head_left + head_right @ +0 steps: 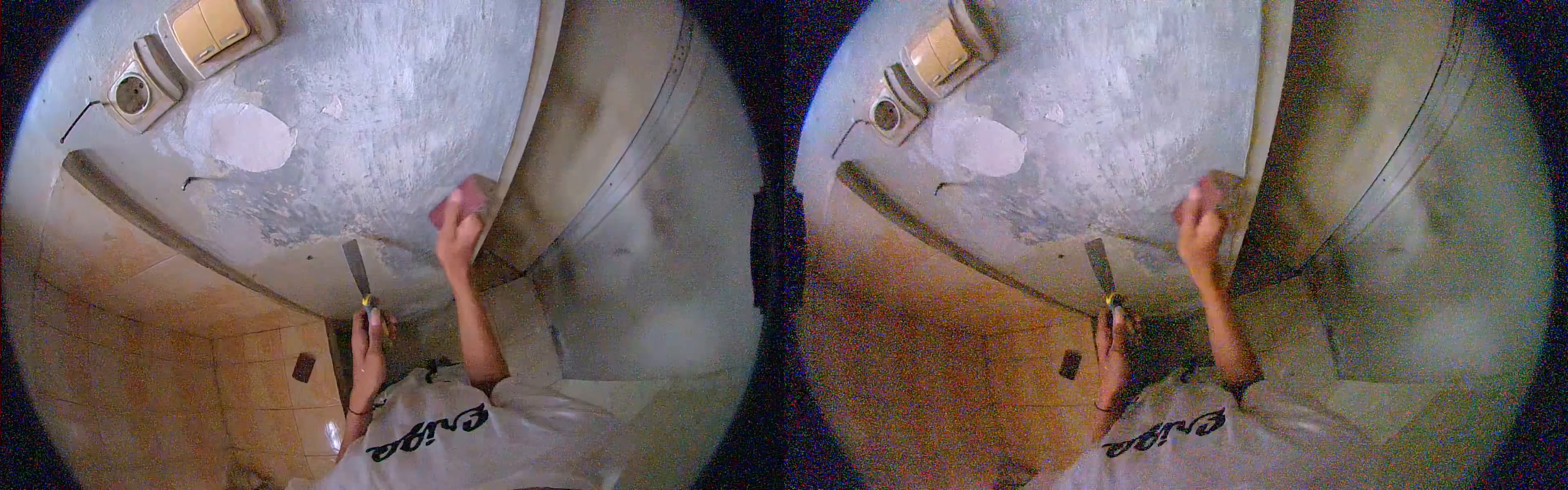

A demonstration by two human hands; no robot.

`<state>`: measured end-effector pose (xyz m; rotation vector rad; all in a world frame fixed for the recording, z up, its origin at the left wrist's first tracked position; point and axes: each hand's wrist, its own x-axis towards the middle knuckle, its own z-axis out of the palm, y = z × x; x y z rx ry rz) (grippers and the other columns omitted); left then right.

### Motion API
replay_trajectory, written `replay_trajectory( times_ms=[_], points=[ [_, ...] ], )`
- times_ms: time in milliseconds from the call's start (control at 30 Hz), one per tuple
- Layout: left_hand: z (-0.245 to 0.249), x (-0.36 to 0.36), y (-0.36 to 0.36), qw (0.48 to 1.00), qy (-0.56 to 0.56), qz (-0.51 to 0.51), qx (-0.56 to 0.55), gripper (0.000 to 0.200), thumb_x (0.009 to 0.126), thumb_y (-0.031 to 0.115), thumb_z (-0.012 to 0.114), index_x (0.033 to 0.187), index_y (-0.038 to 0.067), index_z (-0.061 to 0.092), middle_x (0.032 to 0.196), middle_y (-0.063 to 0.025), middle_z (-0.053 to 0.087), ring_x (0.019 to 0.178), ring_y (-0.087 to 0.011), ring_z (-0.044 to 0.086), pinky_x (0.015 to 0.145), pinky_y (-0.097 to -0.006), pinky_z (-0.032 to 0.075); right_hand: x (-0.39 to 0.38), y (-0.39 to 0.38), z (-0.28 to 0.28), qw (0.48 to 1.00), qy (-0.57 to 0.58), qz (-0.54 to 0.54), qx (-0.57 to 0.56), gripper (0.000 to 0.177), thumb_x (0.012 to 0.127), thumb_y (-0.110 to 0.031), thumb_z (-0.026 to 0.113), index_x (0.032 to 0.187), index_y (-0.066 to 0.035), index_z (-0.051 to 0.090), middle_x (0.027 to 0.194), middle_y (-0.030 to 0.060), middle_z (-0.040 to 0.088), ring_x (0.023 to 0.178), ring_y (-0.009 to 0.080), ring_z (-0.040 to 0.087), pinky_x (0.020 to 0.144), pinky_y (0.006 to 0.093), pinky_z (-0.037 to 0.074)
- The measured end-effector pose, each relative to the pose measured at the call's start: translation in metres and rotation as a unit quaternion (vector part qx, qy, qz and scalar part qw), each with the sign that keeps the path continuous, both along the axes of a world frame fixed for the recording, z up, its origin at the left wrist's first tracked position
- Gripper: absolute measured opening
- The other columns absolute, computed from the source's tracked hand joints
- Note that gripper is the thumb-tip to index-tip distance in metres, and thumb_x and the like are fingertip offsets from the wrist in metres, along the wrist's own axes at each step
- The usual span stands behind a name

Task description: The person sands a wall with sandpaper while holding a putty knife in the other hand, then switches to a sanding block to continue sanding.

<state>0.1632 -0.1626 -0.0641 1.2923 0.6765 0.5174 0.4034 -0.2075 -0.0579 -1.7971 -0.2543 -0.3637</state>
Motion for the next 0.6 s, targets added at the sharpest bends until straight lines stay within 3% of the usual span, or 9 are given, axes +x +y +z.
replay_trajectory(
  times_ms=[67,100,200,233,300,333,433,467,600],
  points=[
    [0.0,0.002,0.0,1.0,0.01,-0.004,0.006,0.042,0.104,0.04,0.046,0.118,0.001,0.05,0.093,-0.0057,0.057,0.081,-0.014,0.052,0.075,-0.0278,0.043,-0.006,0.014,-0.005,0.975,-0.221,-0.011,0.034,0.043,0.104,-0.036,0.049,0.082,0.001,0.056,0.068,0.0095,0.058,0.061,0.0232,0.053,0.061,0.0392,0.044],
    [0.002,0.001,0.001,1.0,0.01,-0.005,0.008,0.042,0.104,0.04,0.046,0.118,0.001,0.05,0.093,-0.0057,0.057,0.081,-0.014,0.052,0.075,-0.0278,0.043,-0.007,0.01,0.0,0.975,-0.221,-0.012,0.036,0.043,0.104,-0.036,0.049,0.082,0.001,0.056,0.068,0.0095,0.058,0.061,0.0232,0.053,0.061,0.0392,0.044],
    [0.004,-0.002,0.007,0.999,0.009,-0.02,0.028,0.04,0.105,0.039,0.046,0.118,0.002,0.05,0.093,-0.0059,0.056,0.082,-0.0148,0.052,0.075,-0.0278,0.043,0.004,-0.016,0.022,0.993,0.083,-0.003,0.081,0.037,0.104,-0.032,0.048,0.086,0.0,0.057,0.074,0.0101,0.061,0.065,0.0226,0.053,0.063,0.0398,0.044],
    [-0.004,-0.004,0.01,1.0,0.0,-0.019,0.023,0.039,0.105,0.038,0.045,0.118,0.002,0.05,0.093,-0.0059,0.056,0.083,-0.0147,0.051,0.075,-0.0278,0.042,0.003,-0.011,0.023,0.993,0.08,0.002,0.082,0.037,0.104,-0.032,0.048,0.086,0.0,0.057,0.074,0.0101,0.061,0.065,0.0226,0.053,0.063,0.0398,0.044],
    [-0.007,-0.008,0.014,1.0,-0.009,-0.01,0.018,0.038,0.105,0.037,0.045,0.118,0.002,0.05,0.093,-0.0059,0.056,0.083,-0.0146,0.051,0.075,-0.0278,0.042,-0.008,0.001,0.027,0.992,-0.082,0.009,0.098,0.036,0.103,-0.029,0.051,0.084,0.0,0.059,0.069,0.0097,0.058,0.061,0.0206,0.052,0.06,0.0391,0.044],
    [-0.006,-0.011,0.017,0.999,0.005,-0.024,0.033,0.037,0.105,0.037,0.045,0.117,0.002,0.049,0.094,-0.0058,0.056,0.084,-0.0141,0.05,0.074,-0.0275,0.042,-0.009,0.01,0.018,0.978,-0.205,0.014,0.027,0.03,0.101,-0.026,0.053,0.09,0.0,0.062,0.066,0.01,0.057,0.058,0.0204,0.051,0.058,0.0386,0.044],
    [0.027,-0.017,0.015,0.996,0.041,-0.031,0.067,0.036,0.106,0.036,0.045,0.117,0.002,0.049,0.094,-0.0057,0.056,0.084,-0.013,0.05,0.074,-0.027,0.041,-0.015,0.027,0.021,0.98,-0.196,0.042,-0.011,0.025,0.1,-0.023,0.055,0.099,0.0,0.064,0.067,0.0109,0.059,0.057,0.0218,0.052,0.057,0.0384,0.045],
    [0.038,-0.019,0.014,0.994,0.06,-0.028,0.087,0.036,0.106,0.036,0.045,0.117,0.002,0.048,0.094,-0.0057,0.056,0.084,-0.0124,0.05,0.074,-0.0268,0.041,-0.024,0.027,0.028,0.993,-0.091,0.059,0.053,0.026,0.099,-0.023,0.056,0.098,0.001,0.065,0.067,0.0118,0.06,0.058,0.0225,0.054,0.058,0.0388,0.046],
    [0.025,-0.033,0.023,0.997,0.05,-0.039,0.047,0.038,0.105,0.037,0.045,0.12,0.003,0.048,0.095,-0.0052,0.056,0.084,-0.012,0.051,0.074,-0.0259,0.042,-0.037,0.059,0.022,0.989,-0.091,0.074,0.086,0.025,0.098,-0.025,0.058,0.098,-0.002,0.066,0.066,0.0105,0.06,0.055,0.021,0.054,0.056,0.0385,0.045]
  ],
)
